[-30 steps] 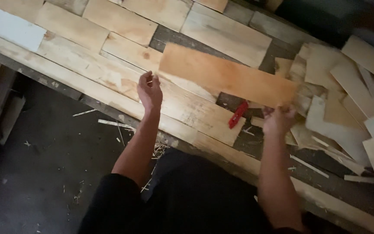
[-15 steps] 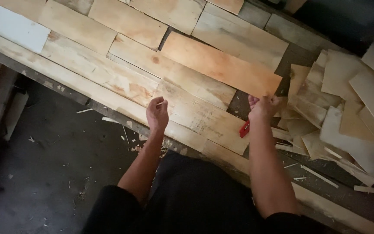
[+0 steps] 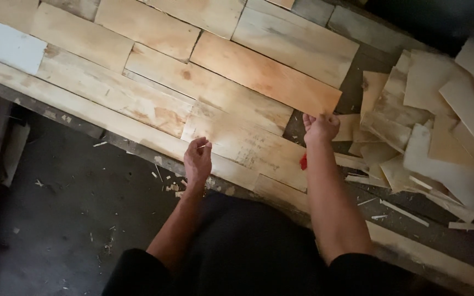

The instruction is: Using a utility knife to score and break wood strips and then sorting the resulting pieces.

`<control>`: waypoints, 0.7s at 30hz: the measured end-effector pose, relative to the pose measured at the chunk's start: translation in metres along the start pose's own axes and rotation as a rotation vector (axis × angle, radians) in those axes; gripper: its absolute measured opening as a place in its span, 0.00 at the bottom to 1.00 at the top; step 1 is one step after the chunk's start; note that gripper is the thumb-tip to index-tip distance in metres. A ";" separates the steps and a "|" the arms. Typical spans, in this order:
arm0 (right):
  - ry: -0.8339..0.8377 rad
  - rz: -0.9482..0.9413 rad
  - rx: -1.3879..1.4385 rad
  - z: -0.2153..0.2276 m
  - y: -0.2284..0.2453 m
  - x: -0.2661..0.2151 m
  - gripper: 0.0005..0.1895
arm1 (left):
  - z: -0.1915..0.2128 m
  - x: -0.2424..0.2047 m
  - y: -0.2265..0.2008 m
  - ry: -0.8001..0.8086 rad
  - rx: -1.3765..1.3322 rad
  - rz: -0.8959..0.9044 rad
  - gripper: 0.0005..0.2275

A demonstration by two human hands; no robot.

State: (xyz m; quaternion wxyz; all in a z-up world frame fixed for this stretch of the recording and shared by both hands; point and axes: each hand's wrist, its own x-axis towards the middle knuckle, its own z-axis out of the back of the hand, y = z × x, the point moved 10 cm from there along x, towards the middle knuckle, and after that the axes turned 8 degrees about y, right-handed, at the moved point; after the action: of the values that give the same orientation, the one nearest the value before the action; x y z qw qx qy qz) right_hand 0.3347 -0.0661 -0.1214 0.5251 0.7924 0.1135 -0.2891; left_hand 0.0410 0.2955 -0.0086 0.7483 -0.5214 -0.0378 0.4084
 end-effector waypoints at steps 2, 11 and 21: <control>-0.071 -0.016 -0.014 -0.005 0.008 -0.014 0.08 | -0.006 0.000 0.010 0.017 0.010 0.012 0.15; -0.086 0.037 -0.251 0.011 0.008 0.001 0.10 | 0.000 0.005 -0.004 0.010 0.023 -0.024 0.13; -0.107 0.059 -0.760 -0.008 0.044 -0.041 0.17 | 0.013 0.054 -0.042 -0.035 0.066 -0.201 0.12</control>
State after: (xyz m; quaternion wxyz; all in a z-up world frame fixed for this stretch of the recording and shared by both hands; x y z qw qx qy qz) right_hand 0.3253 -0.0728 -0.0620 0.7947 0.5279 0.1620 -0.2519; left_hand 0.0946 0.3350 0.0115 0.8014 -0.4829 -0.0897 0.3412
